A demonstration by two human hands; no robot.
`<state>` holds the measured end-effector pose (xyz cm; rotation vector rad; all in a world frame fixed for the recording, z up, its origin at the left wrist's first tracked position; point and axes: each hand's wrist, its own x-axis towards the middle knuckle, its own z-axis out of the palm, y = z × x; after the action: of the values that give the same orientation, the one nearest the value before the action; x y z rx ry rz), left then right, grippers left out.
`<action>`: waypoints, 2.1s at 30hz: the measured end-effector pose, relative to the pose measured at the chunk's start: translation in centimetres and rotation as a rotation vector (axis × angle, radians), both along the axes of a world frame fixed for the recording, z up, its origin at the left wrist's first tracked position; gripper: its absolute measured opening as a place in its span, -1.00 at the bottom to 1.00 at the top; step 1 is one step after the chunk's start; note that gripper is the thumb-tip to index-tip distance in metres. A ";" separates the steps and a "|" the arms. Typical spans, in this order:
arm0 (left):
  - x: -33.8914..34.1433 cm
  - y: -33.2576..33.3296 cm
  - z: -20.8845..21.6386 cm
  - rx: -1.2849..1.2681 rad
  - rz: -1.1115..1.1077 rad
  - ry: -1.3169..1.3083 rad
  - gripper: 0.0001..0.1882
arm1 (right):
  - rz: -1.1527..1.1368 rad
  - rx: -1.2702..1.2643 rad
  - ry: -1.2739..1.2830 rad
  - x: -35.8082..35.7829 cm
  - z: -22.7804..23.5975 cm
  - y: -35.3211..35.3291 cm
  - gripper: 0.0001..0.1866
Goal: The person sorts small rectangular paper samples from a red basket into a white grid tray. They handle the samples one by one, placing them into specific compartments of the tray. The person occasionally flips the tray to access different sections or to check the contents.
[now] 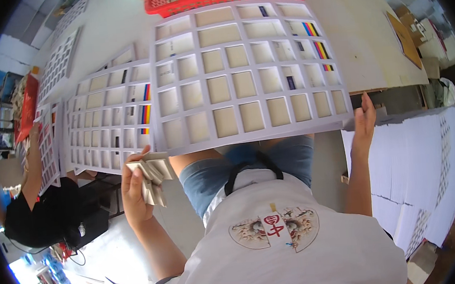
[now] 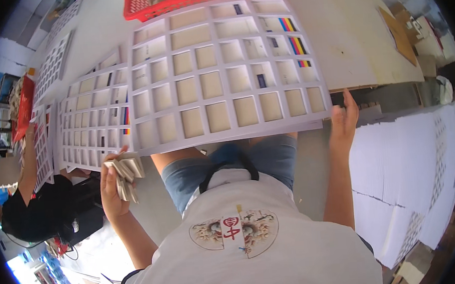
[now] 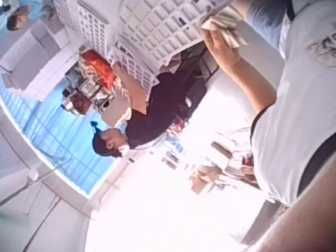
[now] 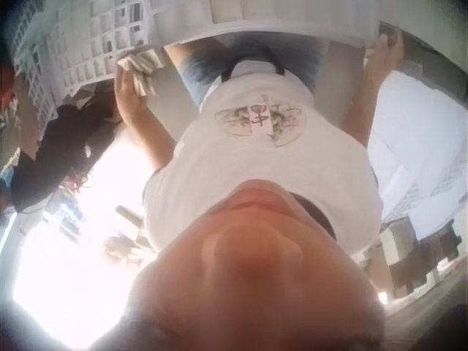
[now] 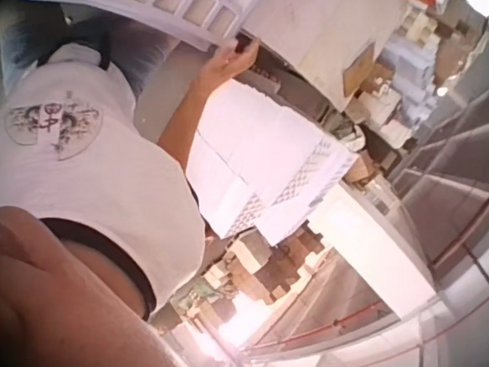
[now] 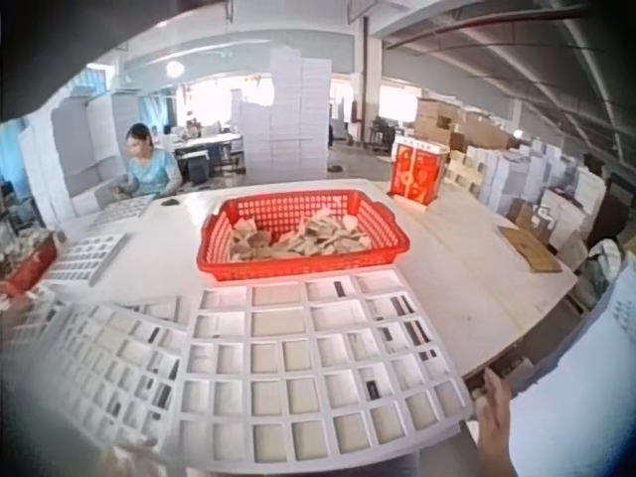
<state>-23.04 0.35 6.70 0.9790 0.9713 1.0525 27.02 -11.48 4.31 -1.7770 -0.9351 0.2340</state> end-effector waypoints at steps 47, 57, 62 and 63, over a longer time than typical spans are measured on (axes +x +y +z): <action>39.4 2.9 -0.4 -0.315 -0.877 -0.209 -0.64 | -0.452 0.738 0.953 34.5 1.9 -4.8 -0.32; 42.5 4.5 -0.9 -0.397 -0.914 -0.263 -0.70 | -0.954 0.743 0.584 42.0 -4.5 -3.9 -0.26; 38.1 4.1 0.0 -0.448 -0.907 -0.282 -0.68 | -0.797 -0.076 -0.740 38.6 0.7 -3.0 -0.51; 36.9 4.0 0.0 -0.452 -0.892 -0.298 -0.68 | -0.718 -0.323 -0.944 40.1 0.0 -2.6 -0.54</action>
<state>13.81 4.35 6.74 0.7201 0.4011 0.1951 67.08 -14.10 4.31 -2.4418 -0.8182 -1.0425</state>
